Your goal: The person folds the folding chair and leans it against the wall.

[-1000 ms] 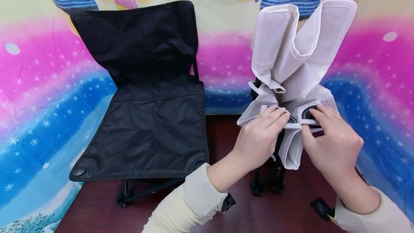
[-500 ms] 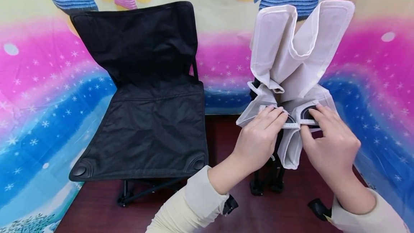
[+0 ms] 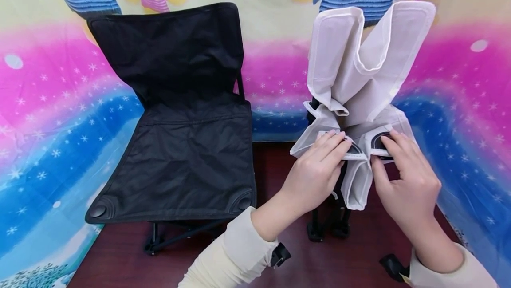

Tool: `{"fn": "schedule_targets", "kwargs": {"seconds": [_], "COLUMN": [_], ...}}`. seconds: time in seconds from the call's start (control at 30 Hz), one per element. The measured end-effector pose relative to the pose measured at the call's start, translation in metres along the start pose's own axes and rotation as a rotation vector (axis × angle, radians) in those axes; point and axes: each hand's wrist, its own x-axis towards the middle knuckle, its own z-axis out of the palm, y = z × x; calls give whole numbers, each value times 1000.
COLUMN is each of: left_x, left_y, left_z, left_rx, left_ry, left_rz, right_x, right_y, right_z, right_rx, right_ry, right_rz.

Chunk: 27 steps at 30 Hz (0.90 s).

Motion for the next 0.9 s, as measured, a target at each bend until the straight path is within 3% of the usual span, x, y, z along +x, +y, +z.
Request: {"fn": "schedule_targets", "kwargs": {"seconds": [0.3,0.57,0.9], "left_x": [-7,-15,-38], "left_y": [-7,-8,-5], "left_z": [6,6,8], "left_rx": [-184,-212,-233], "left_ry": [91,173,263], "left_rz": [12,29,8], "right_x": [-7,-16,-42], "right_y": [2,3,14], "right_z": [-4,-6,-5], "right_rx": [93,114,350], "right_ry": [28,109,190], "right_rz": [18,68,121]}}
